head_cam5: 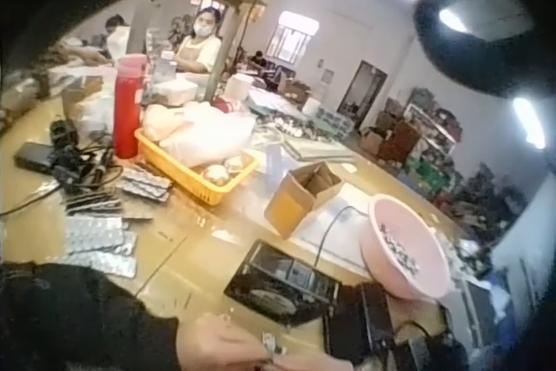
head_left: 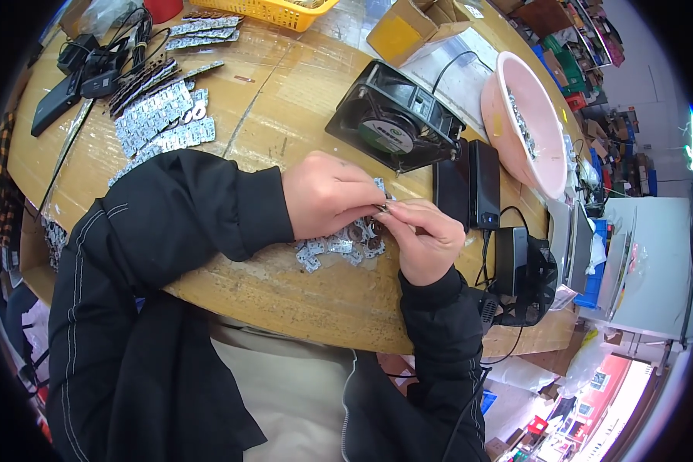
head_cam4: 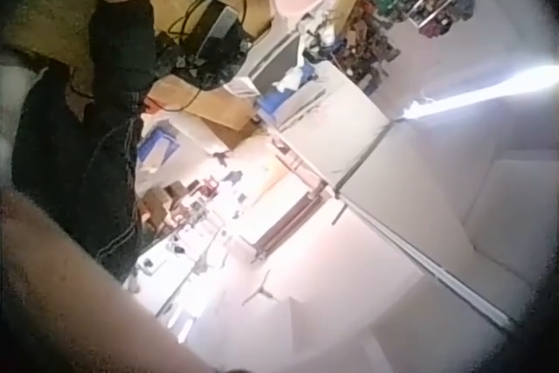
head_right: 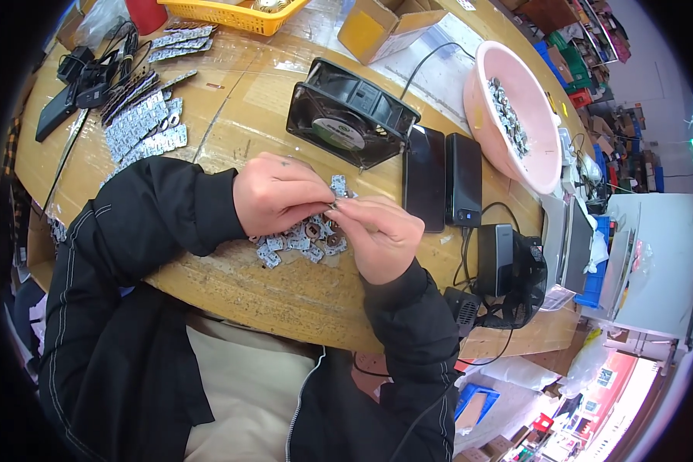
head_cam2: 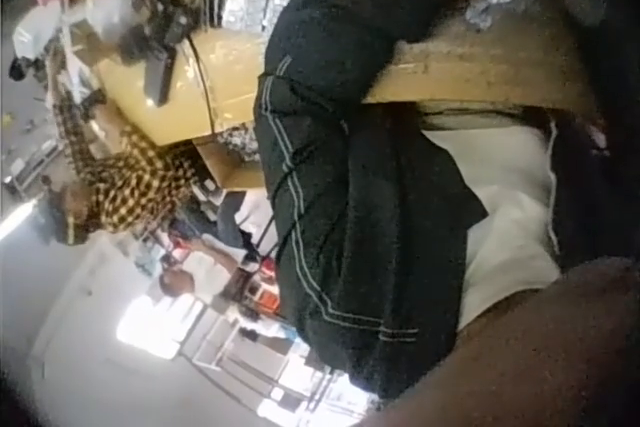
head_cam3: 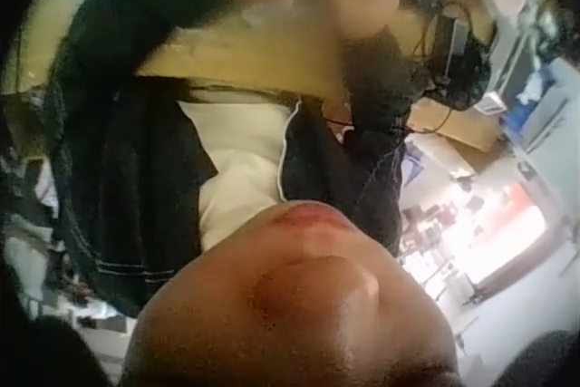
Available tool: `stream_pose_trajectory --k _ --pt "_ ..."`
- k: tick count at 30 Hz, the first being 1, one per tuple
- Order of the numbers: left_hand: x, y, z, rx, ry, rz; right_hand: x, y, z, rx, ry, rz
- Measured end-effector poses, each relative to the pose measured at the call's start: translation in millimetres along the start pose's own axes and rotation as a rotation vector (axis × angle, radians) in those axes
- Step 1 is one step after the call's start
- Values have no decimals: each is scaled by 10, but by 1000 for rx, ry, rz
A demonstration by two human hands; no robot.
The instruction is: The recorder is manually assembling small metal components at a factory workbench.
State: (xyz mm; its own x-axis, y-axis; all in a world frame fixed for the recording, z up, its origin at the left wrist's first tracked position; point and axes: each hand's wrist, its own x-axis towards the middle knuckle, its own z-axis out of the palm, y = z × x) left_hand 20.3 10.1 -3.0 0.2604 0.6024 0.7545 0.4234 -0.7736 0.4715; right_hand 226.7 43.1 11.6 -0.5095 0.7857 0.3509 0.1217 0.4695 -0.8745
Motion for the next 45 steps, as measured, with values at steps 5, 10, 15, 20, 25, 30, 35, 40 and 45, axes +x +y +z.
stream_pose_trajectory --k 5,10,15,20,25,30,35,40,45 --pt "20 -28 -41 -141 -62 -221 26 -32 -47 -3 110 -11" --pt "83 85 4 -24 21 -198 -22 -58 47 -139 180 81" --pt "46 92 41 49 111 -245 -1 3 96 -187 220 33" --pt "50 22 44 76 61 -59 37 96 -43 517 247 426" --pt "49 24 62 102 35 -77 22 154 -61 526 101 501" --pt "36 11 72 111 44 -134 59 143 -33 546 134 509" --pt "56 14 49 123 -6 -88 57 132 -21 557 163 488" --pt "37 -27 41 93 -45 -10 35 114 -1 523 247 495" --pt "10 7 -26 -17 10 -133 53 -20 -96 173 120 352"
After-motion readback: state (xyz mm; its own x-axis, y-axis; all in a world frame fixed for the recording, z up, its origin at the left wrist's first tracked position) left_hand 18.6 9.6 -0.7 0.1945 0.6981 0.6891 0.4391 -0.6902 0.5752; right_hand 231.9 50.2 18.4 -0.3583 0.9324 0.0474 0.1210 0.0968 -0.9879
